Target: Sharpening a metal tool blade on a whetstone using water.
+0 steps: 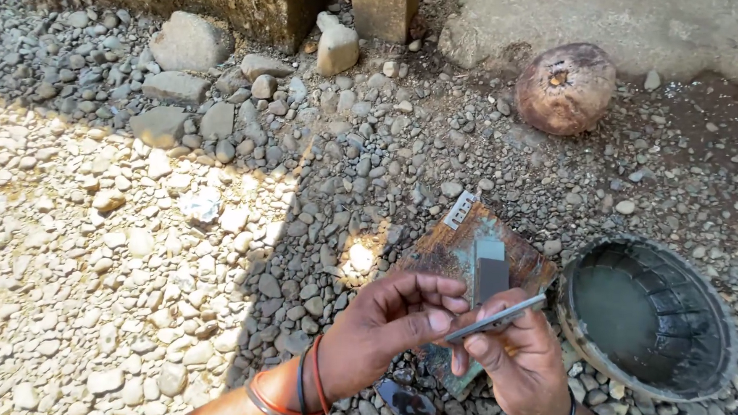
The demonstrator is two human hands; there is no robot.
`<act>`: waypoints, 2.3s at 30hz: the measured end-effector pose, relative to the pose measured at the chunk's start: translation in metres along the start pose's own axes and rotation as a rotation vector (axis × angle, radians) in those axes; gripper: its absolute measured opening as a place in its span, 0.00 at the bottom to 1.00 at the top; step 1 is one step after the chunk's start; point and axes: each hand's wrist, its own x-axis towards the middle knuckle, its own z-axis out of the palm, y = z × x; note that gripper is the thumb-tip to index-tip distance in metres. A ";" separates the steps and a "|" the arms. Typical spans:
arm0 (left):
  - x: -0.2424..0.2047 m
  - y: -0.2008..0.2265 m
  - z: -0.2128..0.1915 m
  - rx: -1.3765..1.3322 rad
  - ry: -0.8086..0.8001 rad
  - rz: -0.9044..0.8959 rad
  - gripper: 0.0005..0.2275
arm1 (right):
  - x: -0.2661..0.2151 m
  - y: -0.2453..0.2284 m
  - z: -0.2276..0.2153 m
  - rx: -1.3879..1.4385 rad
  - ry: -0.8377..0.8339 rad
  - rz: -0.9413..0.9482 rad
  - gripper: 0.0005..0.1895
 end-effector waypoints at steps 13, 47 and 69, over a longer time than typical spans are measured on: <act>0.001 -0.001 0.006 -0.004 -0.014 0.006 0.18 | -0.005 -0.004 0.003 0.066 0.017 0.020 0.10; 0.002 -0.005 0.006 -0.034 0.000 -0.032 0.18 | -0.013 0.006 0.001 0.047 0.014 0.114 0.12; 0.007 -0.012 0.004 0.093 0.009 -0.054 0.19 | -0.010 0.005 0.005 -0.042 -0.096 0.145 0.12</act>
